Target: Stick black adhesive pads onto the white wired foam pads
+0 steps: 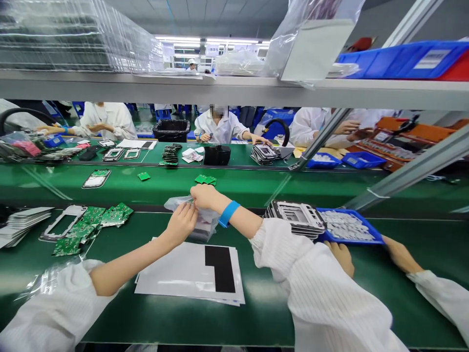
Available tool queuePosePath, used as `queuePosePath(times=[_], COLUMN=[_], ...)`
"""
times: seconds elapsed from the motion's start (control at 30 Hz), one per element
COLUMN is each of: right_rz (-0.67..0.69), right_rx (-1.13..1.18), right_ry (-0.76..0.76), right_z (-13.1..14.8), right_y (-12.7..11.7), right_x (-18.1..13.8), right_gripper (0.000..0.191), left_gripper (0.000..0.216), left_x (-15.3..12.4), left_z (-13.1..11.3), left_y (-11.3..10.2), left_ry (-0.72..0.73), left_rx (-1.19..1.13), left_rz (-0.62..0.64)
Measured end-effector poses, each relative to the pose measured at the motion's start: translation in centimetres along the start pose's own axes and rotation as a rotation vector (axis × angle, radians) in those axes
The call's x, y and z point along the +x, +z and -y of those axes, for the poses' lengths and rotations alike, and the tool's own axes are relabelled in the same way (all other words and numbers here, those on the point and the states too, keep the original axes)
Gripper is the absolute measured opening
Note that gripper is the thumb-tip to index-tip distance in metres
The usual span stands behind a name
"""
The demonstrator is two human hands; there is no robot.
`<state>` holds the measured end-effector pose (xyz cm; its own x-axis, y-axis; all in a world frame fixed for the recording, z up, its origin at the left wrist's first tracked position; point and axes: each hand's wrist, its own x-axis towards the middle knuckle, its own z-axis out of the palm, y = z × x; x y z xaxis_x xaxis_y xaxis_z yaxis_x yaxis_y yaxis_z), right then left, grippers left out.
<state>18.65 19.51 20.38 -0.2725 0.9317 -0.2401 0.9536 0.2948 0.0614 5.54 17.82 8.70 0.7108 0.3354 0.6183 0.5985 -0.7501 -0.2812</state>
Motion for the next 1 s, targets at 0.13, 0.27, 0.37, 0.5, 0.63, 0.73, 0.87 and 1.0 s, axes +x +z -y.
queuePosePath(times=[0.13, 0.27, 0.37, 0.5, 0.63, 0.73, 0.87, 1.0], right_rz=[-0.027, -0.033, -0.03, 0.045, 0.163, 0.157, 0.089, -0.012], right_rx=[0.005, 0.067, 0.162, 0.408, 0.783, 1.064, 1.367, 1.515], right_ry=[0.032, 0.045, 0.058, 0.049, -0.005, -0.021, 0.02, 0.058], right_z=[0.4, 0.6, 0.6, -0.6, -3.6, -6.5, -9.4, -8.5], right_y=[0.5, 1.0, 1.3, 1.4, 0.9, 1.0, 4.2, 10.8], right_x=[0.0, 0.2, 0.4, 1.0, 1.3, 0.7, -1.6, -4.3], right_gripper=[0.023, 0.026, 0.026, 0.02, 0.032, 0.05, 0.069, 0.071], left_gripper=[0.015, 0.016, 0.013, 0.009, 0.012, 0.017, 0.021, 0.024], left_x=[-0.5, -0.4, -0.1, 0.9, 2.8, 4.4, 5.4, 5.5], left_z=[0.1, 0.1, 0.1, 0.4, 1.4, 2.5, 3.5, 3.2], left_y=[0.7, 0.5, -0.4, -2.6, -4.7, -5.2, -4.9, -4.1], left_ry=[-0.014, -0.035, -0.057, -0.083, -0.13, -0.153, -0.153, -0.165], left_rx=[-0.004, -0.027, -0.037, -0.049, -0.076, -0.107, -0.142, -0.146], left_rz=[0.003, 0.053, 0.123, 0.243, 0.349, 0.426, 0.48, 0.449])
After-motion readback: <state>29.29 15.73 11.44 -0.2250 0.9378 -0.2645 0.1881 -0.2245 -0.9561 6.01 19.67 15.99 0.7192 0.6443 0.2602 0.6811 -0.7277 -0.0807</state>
